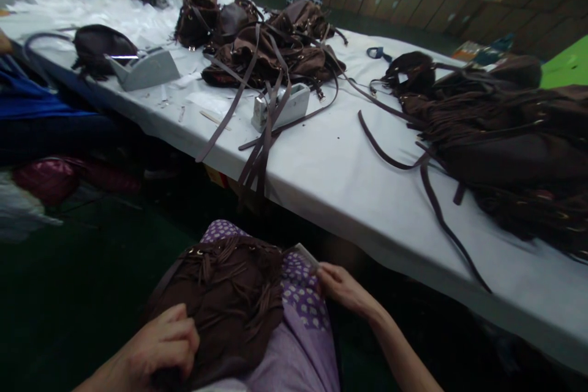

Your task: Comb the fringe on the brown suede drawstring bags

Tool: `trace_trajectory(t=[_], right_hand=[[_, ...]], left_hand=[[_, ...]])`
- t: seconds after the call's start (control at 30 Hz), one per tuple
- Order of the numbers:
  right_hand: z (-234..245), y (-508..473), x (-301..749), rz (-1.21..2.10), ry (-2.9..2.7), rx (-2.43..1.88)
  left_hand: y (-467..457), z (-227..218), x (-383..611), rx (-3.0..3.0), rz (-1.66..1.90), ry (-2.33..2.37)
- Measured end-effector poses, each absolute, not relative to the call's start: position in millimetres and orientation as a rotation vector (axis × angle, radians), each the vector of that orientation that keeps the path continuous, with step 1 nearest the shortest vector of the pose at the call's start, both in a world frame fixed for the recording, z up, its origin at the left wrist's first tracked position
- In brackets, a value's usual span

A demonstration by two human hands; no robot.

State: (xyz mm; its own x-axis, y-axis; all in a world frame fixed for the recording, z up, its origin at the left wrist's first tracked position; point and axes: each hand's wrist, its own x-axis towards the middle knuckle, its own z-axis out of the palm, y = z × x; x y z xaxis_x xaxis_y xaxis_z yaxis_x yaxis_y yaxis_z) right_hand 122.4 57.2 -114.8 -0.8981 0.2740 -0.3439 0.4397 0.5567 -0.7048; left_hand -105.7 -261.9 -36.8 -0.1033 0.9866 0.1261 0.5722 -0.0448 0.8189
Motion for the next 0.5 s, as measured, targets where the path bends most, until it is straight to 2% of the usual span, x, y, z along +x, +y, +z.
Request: trace_trajectory(t=[0.1,0.17,0.33,0.4,0.47,0.5], right_hand=[[-94,7,106,-1.925,1.857,0.285],[-91,-11,97,-2.119,1.529,0.348],[-107,30,106,-2.352,1.807,1.478],[-108,45,119,-2.326,1.923,1.647],[-107,40,128,-2.050,2.255,1.454],[-107,31,129,-1.769,2.510,1.200]], left_hand=[[-259,-34,-107,1.653,0.982,1.746],[-259,-34,-107,1.678,0.954,1.742],[-271,-47,-114,1.675,0.850,1.647],[-274,-53,-120,1.654,0.841,1.576],[-271,-51,-125,1.579,0.886,1.493],[-268,-47,-127,1.510,0.907,1.450]])
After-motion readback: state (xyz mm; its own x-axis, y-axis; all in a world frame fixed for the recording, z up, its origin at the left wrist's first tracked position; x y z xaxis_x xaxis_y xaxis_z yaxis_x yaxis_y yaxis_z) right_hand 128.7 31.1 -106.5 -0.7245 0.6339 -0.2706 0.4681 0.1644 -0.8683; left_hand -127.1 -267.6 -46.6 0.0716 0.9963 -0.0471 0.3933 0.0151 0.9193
